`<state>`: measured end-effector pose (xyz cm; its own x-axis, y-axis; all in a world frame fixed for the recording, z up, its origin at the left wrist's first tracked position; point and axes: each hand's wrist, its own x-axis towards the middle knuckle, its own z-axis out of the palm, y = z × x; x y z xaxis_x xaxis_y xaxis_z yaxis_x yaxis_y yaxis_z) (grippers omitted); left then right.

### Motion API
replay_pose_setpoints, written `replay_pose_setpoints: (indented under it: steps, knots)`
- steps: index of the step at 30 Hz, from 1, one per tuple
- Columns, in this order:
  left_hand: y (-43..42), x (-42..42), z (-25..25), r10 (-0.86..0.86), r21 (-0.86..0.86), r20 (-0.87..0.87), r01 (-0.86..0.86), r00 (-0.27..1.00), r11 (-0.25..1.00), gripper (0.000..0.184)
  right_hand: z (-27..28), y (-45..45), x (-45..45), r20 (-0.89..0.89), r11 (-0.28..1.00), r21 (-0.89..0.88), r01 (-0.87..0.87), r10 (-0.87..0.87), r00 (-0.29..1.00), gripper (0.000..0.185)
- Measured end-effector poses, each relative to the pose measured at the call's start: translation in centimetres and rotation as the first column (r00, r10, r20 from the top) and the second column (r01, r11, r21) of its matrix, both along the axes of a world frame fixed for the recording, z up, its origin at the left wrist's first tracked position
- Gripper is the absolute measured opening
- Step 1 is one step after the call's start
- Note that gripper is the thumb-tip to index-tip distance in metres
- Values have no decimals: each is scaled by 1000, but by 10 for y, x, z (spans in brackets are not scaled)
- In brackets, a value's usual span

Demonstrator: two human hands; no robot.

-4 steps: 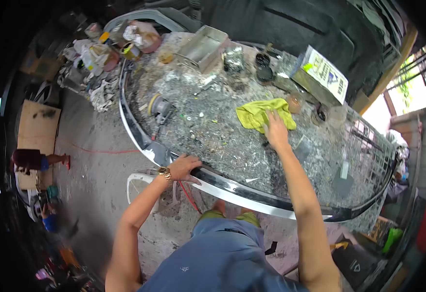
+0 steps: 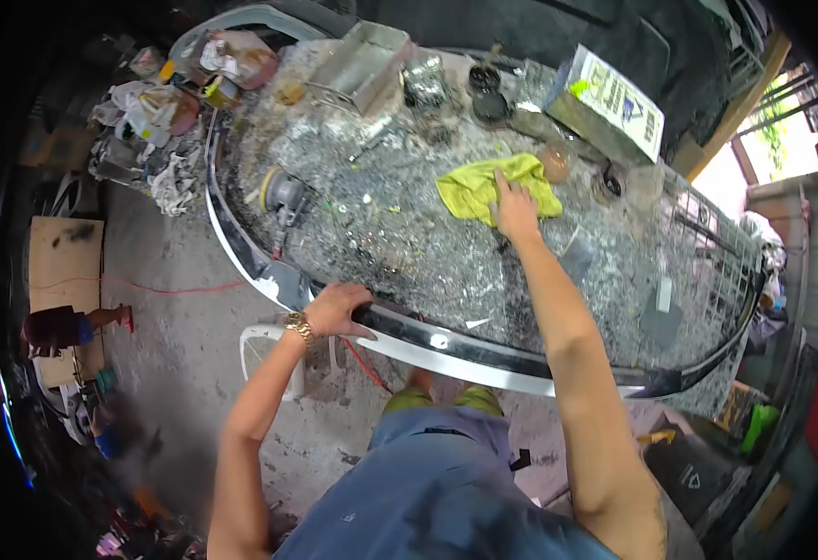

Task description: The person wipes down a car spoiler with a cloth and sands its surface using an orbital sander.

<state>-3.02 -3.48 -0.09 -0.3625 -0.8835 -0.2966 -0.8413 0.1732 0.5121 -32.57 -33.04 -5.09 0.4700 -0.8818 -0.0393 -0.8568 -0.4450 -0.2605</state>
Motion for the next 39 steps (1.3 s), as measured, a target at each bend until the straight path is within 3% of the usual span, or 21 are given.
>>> replay_pose_setpoints:
  steps: [5, 6, 7, 10, 11, 13, 14, 16, 18, 20, 22, 24, 26, 27, 28, 29, 31, 32, 34, 37, 39]
  knots:
    - [12, 17, 12, 131, 139, -32, -125, 991, 982, 65, -30, -2, 7, -33, 992, 120, -42, 46, 998, 48]
    - [10, 16, 19, 159, 123, -61, -150, 985, 981, 56, -20, 2, 1, 226, 994, 113, 13, -38, 973, 41]
    - [7, 16, 17, 166, 120, -62, -158, 984, 980, 56, -5, 3, -8, 471, 991, 118, 66, -115, 875, 36]
    - [-3, 26, 11, 193, 186, -94, -174, 977, 967, 40, 89, 28, -48, 738, 996, 90, -29, -47, 673, 33]
    - [-8, 30, 9, 206, 178, -79, -190, 975, 966, 40, 130, 56, -51, 855, 901, 426, -84, -371, 363, 37]
    - [-17, 38, -1, 62, 266, -252, 8, 966, 964, 35, 186, 100, -73, 867, 836, 495, -239, -456, 201, 48]
    - [-24, 41, 2, 69, 256, -239, -5, 968, 967, 35, 212, 131, -68, 874, 877, 466, -114, -436, 215, 46]
    - [-40, 45, 8, -46, 413, -283, 165, 958, 896, 36, 220, 171, -75, 815, 957, 282, -66, -203, 543, 40]
    - [-51, 49, 13, -52, 433, -324, 197, 945, 879, 36, 230, 223, -42, 695, 982, 14, -187, 125, 709, 30]
    - [-65, 53, 1, -59, 538, -429, 307, 901, 785, 36, 223, 271, 5, 706, 900, 104, -424, 233, 669, 31]
    - [-69, 54, 12, -76, 587, -373, 299, 925, 753, 37, 188, 300, 58, 583, 804, -140, -578, 538, 608, 30]
    - [-70, 54, 20, -128, 577, -229, 241, 965, 780, 41, 133, 334, 123, 520, 763, -163, -625, 605, 603, 20]
    - [-74, 52, 49, -258, 559, -307, 393, 916, 730, 41, 138, 339, 185, 506, 720, -476, -505, 694, 513, 32]
    - [-61, 68, 12, -263, 322, -289, 353, 920, 879, 37, 105, 347, 209, 408, 705, -133, -697, 680, 610, 45]
    - [-73, 64, 25, -269, 487, -334, 410, 903, 771, 36, 59, 356, 236, 323, 745, 63, -665, 615, 719, 50]
    - [-75, 63, 35, -274, 470, -334, 411, 902, 781, 34, 97, 342, 229, 279, 755, 215, -619, 560, 780, 50]
    - [-74, 67, 25, -157, 523, -301, 301, 941, 798, 30, 37, 352, 230, -64, 688, -263, -676, 687, 724, 48]
    - [-71, 71, 20, -35, 621, -314, 233, 949, 748, 29, 45, 337, 205, -85, 725, -261, -637, 640, 764, 48]
    - [-78, 75, 28, 86, 713, -284, 150, 955, 685, 28, 81, 320, 143, 72, 582, -524, -622, 758, 649, 38]
    - [-79, 74, 37, 235, 809, -181, 9, 955, 587, 24, 79, 312, 19, 352, 741, -350, -572, 670, 653, 51]
    - [-81, 76, 34, 229, 714, -279, 42, 933, 699, 19, 85, 307, -103, 539, 843, -121, -523, 499, 679, 56]
